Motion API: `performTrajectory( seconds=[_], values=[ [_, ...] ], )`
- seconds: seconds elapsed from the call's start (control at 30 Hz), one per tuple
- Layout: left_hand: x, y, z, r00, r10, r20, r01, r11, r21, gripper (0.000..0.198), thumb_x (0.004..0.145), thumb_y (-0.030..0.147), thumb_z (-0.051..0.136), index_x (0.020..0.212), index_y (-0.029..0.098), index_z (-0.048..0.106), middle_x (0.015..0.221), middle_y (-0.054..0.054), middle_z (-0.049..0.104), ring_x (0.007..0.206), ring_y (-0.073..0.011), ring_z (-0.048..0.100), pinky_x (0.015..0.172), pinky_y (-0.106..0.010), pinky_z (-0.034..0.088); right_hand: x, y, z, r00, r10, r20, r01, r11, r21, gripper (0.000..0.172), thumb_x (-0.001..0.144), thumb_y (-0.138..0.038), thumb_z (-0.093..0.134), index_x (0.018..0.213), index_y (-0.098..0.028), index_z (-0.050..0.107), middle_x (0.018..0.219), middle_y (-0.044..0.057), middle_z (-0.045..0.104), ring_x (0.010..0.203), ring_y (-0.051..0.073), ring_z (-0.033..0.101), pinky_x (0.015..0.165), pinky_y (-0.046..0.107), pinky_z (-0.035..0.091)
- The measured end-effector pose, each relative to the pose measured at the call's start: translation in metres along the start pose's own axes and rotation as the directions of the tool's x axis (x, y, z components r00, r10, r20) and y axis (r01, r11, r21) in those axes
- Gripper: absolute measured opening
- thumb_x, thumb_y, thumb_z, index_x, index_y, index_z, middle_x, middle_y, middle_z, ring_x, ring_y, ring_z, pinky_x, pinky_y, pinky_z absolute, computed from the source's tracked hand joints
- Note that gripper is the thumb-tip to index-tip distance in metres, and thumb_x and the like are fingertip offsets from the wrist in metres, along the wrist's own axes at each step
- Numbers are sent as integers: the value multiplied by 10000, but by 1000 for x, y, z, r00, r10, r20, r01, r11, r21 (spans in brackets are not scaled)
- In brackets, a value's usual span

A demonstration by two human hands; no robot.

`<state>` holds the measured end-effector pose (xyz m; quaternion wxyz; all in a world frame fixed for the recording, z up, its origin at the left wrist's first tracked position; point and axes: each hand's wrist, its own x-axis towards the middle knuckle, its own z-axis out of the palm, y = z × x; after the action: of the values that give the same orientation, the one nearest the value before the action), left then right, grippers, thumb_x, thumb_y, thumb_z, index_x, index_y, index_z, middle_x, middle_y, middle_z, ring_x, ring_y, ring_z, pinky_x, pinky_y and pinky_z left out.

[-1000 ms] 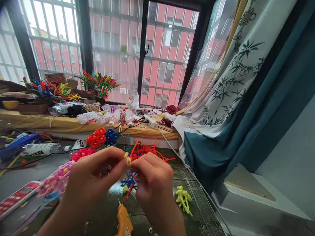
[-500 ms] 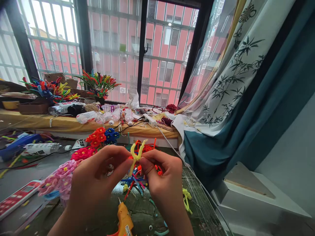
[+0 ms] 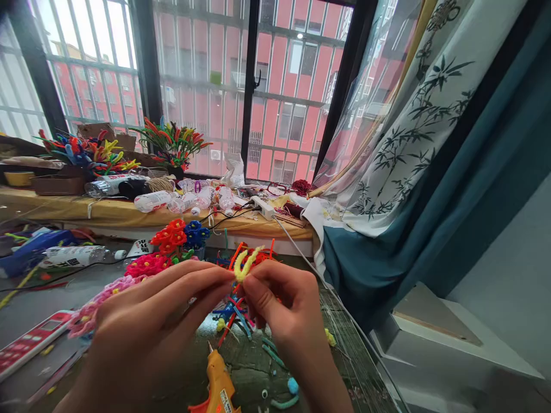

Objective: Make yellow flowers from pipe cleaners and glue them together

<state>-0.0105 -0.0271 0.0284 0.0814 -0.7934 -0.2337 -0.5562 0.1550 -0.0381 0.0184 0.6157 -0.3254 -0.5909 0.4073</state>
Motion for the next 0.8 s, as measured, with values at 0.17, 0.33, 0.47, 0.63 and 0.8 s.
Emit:
performTrajectory(
  seconds=[0.17, 0.33, 0.47, 0.63, 0.8],
  values=[
    [0, 5, -1, 999, 34, -1, -34, 999, 5, 154, 890, 22, 617, 962, 134, 695, 891, -16, 704, 742, -77, 654, 727, -162, 520, -1, -2, 0, 995, -82, 51, 89, 983, -162, 380, 916, -391, 656, 606, -180, 592, 514, -38, 511, 469, 85, 438, 441, 213, 316],
    [1, 7, 2, 998, 49, 35, -51, 998, 44, 196, 903, 27, 556, 990, 73, 726, 758, -30, 664, 645, -104, 596, 653, -210, 518, 2, -4, 2, 993, -107, 48, 116, 955, -274, 255, 893, -326, 686, 682, -182, 674, 625, -18, 632, 587, 107, 536, 545, 214, 404],
    [2, 4, -3, 999, 9, 47, -8, 1000, -14, 228, 881, 17, 561, 959, 105, 756, 725, -20, 657, 618, -97, 597, 601, -194, 501, 3, -6, -1, 995, -70, 67, 84, 966, -245, 151, 862, -309, 734, 773, -188, 721, 693, -14, 663, 647, 113, 562, 603, 216, 438],
    [4, 0, -7, 986, -120, 116, 136, 982, -133, 267, 846, -1, 611, 955, 187, 766, 741, 25, 692, 577, -53, 613, 561, -137, 478, 5, -2, -7, 996, 82, 45, -80, 995, -59, 203, 812, -349, 789, 744, -178, 705, 573, -37, 569, 511, 87, 463, 469, 202, 356],
    [5, -1, -4, 984, -166, 66, 173, 977, -126, 217, 804, 9, 650, 850, 196, 752, 674, 53, 700, 496, -47, 575, 496, -139, 457, 5, 1, -3, 992, 118, -54, -118, 993, 0, 254, 810, -392, 786, 703, -176, 708, 528, -24, 576, 463, 81, 443, 426, 195, 330]
  ],
)
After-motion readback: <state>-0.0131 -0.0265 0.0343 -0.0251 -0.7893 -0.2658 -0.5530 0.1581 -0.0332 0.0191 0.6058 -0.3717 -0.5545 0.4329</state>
